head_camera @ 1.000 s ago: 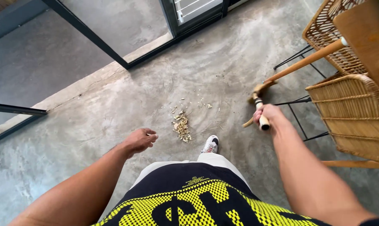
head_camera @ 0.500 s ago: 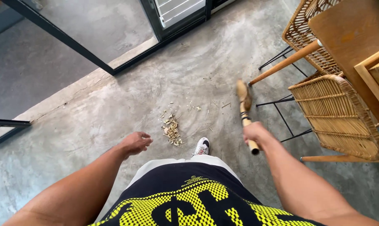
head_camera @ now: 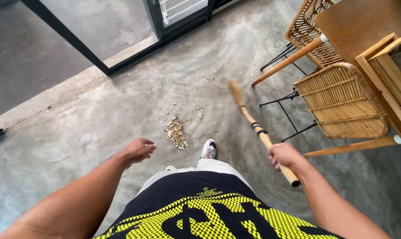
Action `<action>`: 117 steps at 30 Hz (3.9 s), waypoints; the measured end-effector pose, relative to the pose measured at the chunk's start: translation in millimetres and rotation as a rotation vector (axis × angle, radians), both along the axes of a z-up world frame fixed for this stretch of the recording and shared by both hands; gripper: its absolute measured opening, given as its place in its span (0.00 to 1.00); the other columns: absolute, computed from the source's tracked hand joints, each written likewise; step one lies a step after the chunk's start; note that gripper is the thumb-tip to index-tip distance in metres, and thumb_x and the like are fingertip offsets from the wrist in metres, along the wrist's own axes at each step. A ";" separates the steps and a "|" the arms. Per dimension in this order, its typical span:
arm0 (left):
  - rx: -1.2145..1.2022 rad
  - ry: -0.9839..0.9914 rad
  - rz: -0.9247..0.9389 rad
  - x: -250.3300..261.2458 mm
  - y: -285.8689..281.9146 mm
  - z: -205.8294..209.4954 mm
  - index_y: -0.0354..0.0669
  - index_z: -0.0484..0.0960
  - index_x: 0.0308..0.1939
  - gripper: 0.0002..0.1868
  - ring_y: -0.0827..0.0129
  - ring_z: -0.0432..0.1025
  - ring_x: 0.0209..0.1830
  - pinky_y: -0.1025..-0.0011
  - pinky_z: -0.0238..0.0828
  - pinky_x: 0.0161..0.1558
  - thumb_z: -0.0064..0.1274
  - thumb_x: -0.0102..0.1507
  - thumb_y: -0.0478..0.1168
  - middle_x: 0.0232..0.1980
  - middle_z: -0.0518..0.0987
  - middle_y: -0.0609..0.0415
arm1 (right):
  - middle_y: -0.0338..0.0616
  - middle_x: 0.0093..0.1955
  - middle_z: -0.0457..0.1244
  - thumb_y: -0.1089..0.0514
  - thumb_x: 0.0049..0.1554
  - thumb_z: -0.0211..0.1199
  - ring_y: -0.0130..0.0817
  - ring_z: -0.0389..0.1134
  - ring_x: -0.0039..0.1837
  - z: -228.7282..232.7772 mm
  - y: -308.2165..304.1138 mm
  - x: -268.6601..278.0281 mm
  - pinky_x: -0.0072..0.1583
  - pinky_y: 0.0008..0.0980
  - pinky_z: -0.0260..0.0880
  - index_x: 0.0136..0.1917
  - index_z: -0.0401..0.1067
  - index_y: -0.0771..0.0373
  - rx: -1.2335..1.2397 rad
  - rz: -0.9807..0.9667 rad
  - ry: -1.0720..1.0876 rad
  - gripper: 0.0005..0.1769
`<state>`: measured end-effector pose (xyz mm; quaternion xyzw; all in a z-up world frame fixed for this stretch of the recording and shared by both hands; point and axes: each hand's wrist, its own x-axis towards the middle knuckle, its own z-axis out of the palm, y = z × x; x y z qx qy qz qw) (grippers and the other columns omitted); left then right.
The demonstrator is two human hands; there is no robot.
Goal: Sweeping debris off the floor with a small hand broom.
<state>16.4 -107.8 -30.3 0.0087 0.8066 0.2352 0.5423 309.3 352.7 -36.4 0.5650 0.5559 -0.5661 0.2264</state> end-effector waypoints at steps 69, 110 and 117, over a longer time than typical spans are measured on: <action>-0.087 0.008 0.286 -72.5 156.2 -34.7 0.47 0.77 0.65 0.25 0.62 0.78 0.56 0.57 0.74 0.56 0.50 0.66 0.52 0.59 0.83 0.52 | 0.46 0.33 0.62 0.62 0.59 0.56 0.26 0.58 0.28 57.3 156.1 -190.8 0.26 0.25 0.57 0.45 0.71 0.74 -0.348 0.122 0.113 0.10; 0.165 0.014 -0.668 -715.6 1019.6 39.7 0.48 0.74 0.68 0.26 0.58 0.75 0.63 0.57 0.74 0.62 0.46 0.69 0.54 0.65 0.79 0.48 | 0.36 0.38 0.57 0.60 0.59 0.53 0.18 0.58 0.32 106.3 697.9 -703.2 0.32 0.16 0.62 0.59 0.60 0.70 -0.670 -1.072 0.735 0.16; 0.262 -0.007 -0.742 -732.3 1224.5 52.2 0.48 0.73 0.69 0.27 0.58 0.74 0.64 0.55 0.73 0.64 0.45 0.69 0.54 0.66 0.78 0.48 | 0.39 0.39 0.58 0.67 0.56 0.50 0.22 0.59 0.34 132.6 826.6 -710.0 0.34 0.18 0.65 0.60 0.59 0.75 -0.675 -1.202 0.818 0.19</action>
